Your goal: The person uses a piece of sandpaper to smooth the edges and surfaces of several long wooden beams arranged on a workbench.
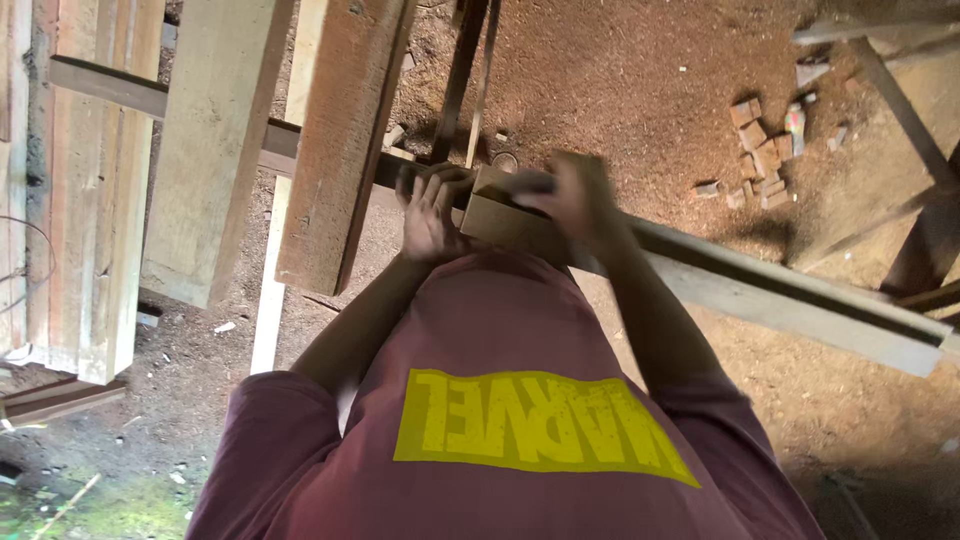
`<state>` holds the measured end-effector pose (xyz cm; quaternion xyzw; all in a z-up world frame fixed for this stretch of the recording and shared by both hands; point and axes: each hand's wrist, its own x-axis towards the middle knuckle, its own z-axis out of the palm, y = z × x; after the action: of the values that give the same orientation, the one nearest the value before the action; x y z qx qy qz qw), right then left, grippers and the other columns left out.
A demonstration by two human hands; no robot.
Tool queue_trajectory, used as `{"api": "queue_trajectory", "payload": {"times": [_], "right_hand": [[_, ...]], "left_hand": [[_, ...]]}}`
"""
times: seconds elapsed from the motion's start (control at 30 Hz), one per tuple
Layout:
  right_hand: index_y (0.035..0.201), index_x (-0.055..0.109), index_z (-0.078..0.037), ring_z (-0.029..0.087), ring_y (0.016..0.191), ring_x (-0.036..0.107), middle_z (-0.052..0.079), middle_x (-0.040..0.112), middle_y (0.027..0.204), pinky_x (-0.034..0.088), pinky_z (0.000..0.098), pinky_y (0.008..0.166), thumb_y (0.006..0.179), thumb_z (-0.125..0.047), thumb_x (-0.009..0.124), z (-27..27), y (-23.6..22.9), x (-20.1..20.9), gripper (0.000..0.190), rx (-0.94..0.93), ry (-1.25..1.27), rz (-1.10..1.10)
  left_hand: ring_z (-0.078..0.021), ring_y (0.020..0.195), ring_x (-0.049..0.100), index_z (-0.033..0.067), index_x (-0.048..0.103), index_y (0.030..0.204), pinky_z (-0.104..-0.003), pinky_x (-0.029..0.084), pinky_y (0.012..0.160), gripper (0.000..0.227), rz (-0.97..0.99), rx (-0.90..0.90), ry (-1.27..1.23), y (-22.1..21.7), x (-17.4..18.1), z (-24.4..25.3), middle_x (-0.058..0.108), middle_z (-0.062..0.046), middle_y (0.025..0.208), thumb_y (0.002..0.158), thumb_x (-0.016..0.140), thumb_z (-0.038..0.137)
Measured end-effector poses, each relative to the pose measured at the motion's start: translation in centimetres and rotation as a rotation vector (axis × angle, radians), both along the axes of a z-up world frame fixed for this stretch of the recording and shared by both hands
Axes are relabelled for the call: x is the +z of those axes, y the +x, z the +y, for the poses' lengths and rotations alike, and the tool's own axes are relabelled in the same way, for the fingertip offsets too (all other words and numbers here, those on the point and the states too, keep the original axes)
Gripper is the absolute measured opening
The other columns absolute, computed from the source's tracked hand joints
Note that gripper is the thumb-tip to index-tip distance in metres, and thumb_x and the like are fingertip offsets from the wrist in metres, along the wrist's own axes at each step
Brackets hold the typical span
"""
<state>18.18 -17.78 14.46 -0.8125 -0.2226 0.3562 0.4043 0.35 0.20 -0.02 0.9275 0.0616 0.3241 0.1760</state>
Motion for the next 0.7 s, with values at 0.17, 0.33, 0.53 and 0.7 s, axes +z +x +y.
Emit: {"api": "queue_trajectory", "payload": {"times": [0.17, 0.33, 0.53, 0.7], "right_hand": [[0.101, 0.066, -0.001, 0.028, 0.085, 0.069, 0.014, 0.072, 0.091, 0.053, 0.0468, 0.083, 0.073, -0.029, 0.093, 3.9, -0.3, -0.8, 0.048, 0.416, -0.048, -0.643], [0.086, 0.065, -0.005, 0.022, 0.072, 0.065, 0.01, 0.066, 0.078, 0.053, 0.0431, 0.072, 0.082, -0.029, 0.089, -10.8, 2.7, 1.7, 0.034, 0.293, -0.243, -0.489], [0.087, 0.069, -0.008, 0.022, 0.067, 0.066, 0.009, 0.072, 0.078, 0.053, 0.0424, 0.07, 0.078, -0.035, 0.091, -28.1, 5.9, 5.6, 0.036, 0.098, -0.574, -0.71], [0.077, 0.068, -0.009, 0.023, 0.064, 0.064, 0.007, 0.067, 0.068, 0.048, 0.051, 0.073, 0.075, -0.036, 0.092, -22.8, 5.0, 3.9, 0.037, 0.256, -0.309, -0.824]], "left_hand": [[-0.032, 0.134, 0.055, 0.0036, 0.06, 0.132, -0.065, 0.022, 0.122, 0.103, 0.182, -0.16, -0.35, -0.8, 2.8, 0.9, 0.061, -0.015, 0.136, 0.084, 0.059, 0.094], [-0.0308, 0.132, 0.058, 0.0073, 0.064, 0.128, -0.064, 0.013, 0.124, 0.097, 0.12, -0.152, -0.259, -0.3, 5.2, 0.8, 0.063, -0.012, 0.131, 0.078, 0.061, 0.09], [-0.0319, 0.132, 0.059, 0.01, 0.063, 0.123, -0.063, 0.008, 0.125, 0.09, 0.185, -0.137, -0.244, -0.1, 6.4, 1.0, 0.066, -0.012, 0.131, 0.084, 0.055, 0.09], [-0.0414, 0.155, 0.033, 0.0042, 0.036, 0.155, -0.065, -0.005, 0.126, 0.121, 0.251, 0.019, -0.1, -0.2, 8.1, -1.8, 0.035, -0.025, 0.161, 0.08, 0.04, 0.099]]}}
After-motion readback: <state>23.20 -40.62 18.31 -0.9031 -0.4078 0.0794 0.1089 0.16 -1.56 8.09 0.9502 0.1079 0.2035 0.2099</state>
